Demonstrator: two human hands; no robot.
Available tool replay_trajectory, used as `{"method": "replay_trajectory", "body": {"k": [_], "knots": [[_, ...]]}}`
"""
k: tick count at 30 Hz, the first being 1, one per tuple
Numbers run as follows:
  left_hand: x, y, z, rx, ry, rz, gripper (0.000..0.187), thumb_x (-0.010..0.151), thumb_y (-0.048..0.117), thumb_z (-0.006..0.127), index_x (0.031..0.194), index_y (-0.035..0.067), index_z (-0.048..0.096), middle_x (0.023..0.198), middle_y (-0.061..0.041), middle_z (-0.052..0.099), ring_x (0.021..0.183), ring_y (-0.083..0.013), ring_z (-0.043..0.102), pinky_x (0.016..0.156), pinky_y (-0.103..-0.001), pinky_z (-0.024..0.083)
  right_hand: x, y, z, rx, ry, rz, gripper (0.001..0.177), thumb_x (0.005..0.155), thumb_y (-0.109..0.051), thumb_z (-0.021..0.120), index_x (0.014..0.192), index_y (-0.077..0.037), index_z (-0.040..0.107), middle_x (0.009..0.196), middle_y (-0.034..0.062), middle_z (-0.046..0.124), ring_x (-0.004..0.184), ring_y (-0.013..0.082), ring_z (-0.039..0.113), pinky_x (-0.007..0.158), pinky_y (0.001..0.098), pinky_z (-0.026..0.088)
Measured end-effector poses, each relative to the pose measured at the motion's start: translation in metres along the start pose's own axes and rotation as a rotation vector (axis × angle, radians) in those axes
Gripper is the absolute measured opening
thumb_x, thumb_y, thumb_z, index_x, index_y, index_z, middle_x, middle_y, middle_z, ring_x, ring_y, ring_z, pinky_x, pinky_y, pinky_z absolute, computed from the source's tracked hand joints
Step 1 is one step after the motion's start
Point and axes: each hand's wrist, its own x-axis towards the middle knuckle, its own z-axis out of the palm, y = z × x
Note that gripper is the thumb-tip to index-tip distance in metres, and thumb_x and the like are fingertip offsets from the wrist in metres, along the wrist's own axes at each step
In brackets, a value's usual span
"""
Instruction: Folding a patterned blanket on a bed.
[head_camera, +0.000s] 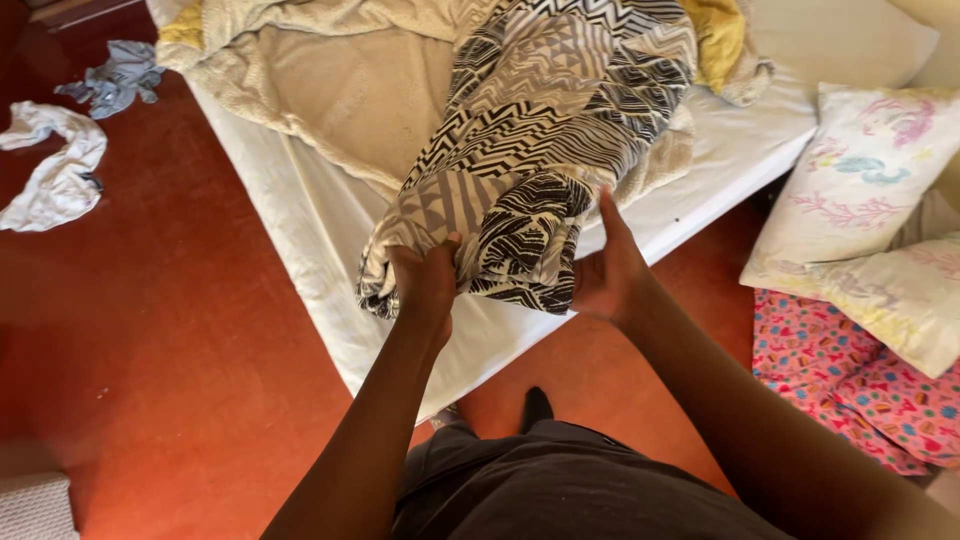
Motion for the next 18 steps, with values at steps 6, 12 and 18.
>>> {"method": "replay_trajectory", "body": {"k": [6,12,18], "knots": [[0.025,0.012,-0.046,0.123,-0.059,0.322,0.053,0.092,0.009,0.066,0.138,0.009,0.040,0.128,-0.011,0.064,0.110,-0.0184,0.067,0.089,-0.035,0.058,0.074,0.017,0.040,-0.265,0.070,-0.018,0.056,0.100,-0.053,0.039,0.119,-0.006,0.063,0.111,0.0158,0.070,0.099,0.0317,0.068,0.094,0.0509,0.056],[-0.018,0.064,-0.044,-0.290,-0.016,-0.486,0.062,0.086,0.060,0.068,0.127,0.014,0.060,0.115,-0.009,0.063,0.102,-0.0252,0.059,0.085,-0.048,0.051,0.096,0.052,0.056,-0.359,0.028,-0.275,0.032,0.101,-0.025,0.053,0.115,0.001,0.063,0.107,0.0127,0.070,0.089,0.0220,0.071,0.078,0.0387,0.063],[-0.020,0.043,-0.056,-0.390,-0.181,-0.709,0.042,0.085,0.043,0.069,0.115,0.013,0.066,0.098,-0.010,0.072,0.093,-0.0284,0.069,0.090,-0.057,0.055,0.078,0.068,0.058,-0.753,0.314,-0.271,0.031,0.097,-0.027,0.066,0.111,0.000,0.066,0.107,0.0123,0.070,0.094,0.0208,0.068,0.077,0.0364,0.059]]}}
